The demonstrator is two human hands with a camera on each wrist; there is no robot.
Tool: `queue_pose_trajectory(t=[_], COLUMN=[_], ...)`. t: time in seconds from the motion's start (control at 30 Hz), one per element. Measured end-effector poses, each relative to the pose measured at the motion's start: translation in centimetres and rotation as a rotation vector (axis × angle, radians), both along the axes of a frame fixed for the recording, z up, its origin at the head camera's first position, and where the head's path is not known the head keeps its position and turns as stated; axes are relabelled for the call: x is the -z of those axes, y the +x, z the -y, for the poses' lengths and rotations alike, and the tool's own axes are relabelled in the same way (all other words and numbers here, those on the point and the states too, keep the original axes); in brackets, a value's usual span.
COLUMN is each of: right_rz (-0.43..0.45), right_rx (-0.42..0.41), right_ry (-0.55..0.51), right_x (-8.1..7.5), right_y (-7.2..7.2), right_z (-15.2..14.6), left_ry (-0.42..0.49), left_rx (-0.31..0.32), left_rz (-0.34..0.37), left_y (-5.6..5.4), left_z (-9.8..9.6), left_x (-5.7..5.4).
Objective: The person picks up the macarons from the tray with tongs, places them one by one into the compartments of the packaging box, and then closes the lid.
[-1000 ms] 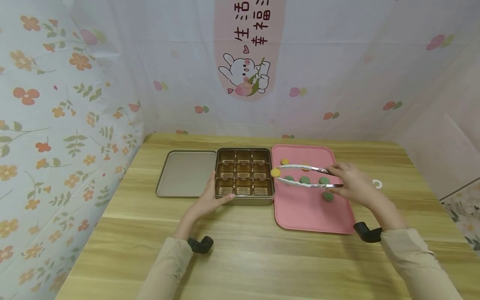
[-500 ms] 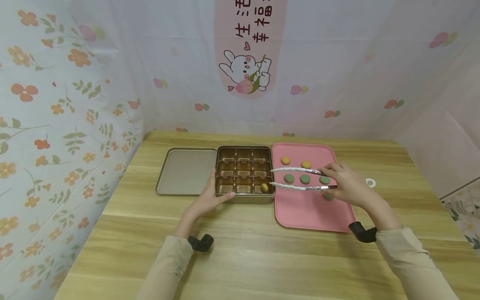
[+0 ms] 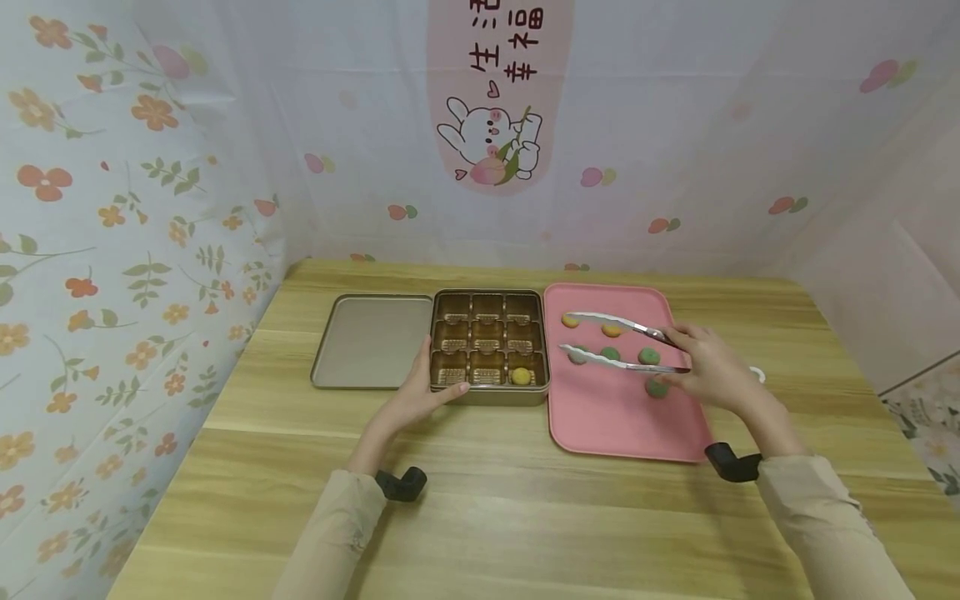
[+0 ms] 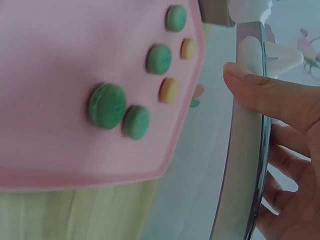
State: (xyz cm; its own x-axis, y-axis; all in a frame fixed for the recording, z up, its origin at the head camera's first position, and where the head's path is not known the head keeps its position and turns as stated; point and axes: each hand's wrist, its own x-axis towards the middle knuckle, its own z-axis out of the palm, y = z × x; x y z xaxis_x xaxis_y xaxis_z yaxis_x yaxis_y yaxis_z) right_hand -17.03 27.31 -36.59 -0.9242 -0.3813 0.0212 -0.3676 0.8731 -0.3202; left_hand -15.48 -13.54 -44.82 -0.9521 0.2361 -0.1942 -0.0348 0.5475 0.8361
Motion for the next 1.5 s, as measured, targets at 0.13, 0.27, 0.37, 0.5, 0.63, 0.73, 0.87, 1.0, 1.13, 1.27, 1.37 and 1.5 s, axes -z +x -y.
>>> queue_pose_trajectory(t=[0.13, 0.27, 0.37, 0.5, 0.63, 0.73, 0.87, 1.0, 1.13, 1.27, 1.37, 1.5], right_rz=[0.03, 0.055, 0.066, 0.079, 0.086, 0.077, 0.063, 0.061, 0.085, 0.095, 0.094, 0.099], right_rx=[0.059, 0.119, 0.154, 0.195, 0.217, 0.219, 0.204, 0.181, 0.167, 0.162, 0.168, 0.181], right_ry=[-0.029, -0.032, -0.031, 0.017, 0.072, 0.094, 0.11, 0.119, 0.129, 0.135, 0.129, 0.112], right_x=[0.8, 1.5, 1.9, 2.4, 2.8, 2.9, 2.9, 2.8, 2.7, 2.6, 2.6, 2.5], right_y=[-0.5, -1.1, -1.5, -1.8, -2.1, -2.2, -2.4, -2.8, -3.1, -3.3, -3.2, -3.1], right_z=[-1.3, -2.7, -3.6, -4.5, -4.8, -4.8, -4.6, -4.5, -4.5, -4.6, -4.5, -4.4], left_ry=[0.003, 0.006, 0.004, 0.009, 0.01, 0.005, 0.001, 0.013, 0.022, 0.021, 0.019, 0.015], left_rx=[0.0, 0.0, -0.002, 0.0, -0.001, -0.002, -0.006, -0.005, -0.005, -0.007, -0.006, -0.007], left_rz=[0.008, 0.005, -0.001, -0.001, -0.004, -0.005, -0.001, 0.006, 0.01, 0.004, 0.0, -0.001], left_y=[0.0, 0.1, 0.1, 0.1, 0.1, 0.1, 0.2, 0.3, 0.3, 0.3, 0.3, 0.3], left_z=[0.0, 0.0, 0.0, 0.1, 0.1, 0.0, 0.0, 0.0, 0.0, 0.0, 0.0, -0.1], left_x=[0.0, 0.0, 0.0, 0.0, -0.1, -0.1, -0.2, -0.2, -0.2, -0.2, -0.1, -0.2])
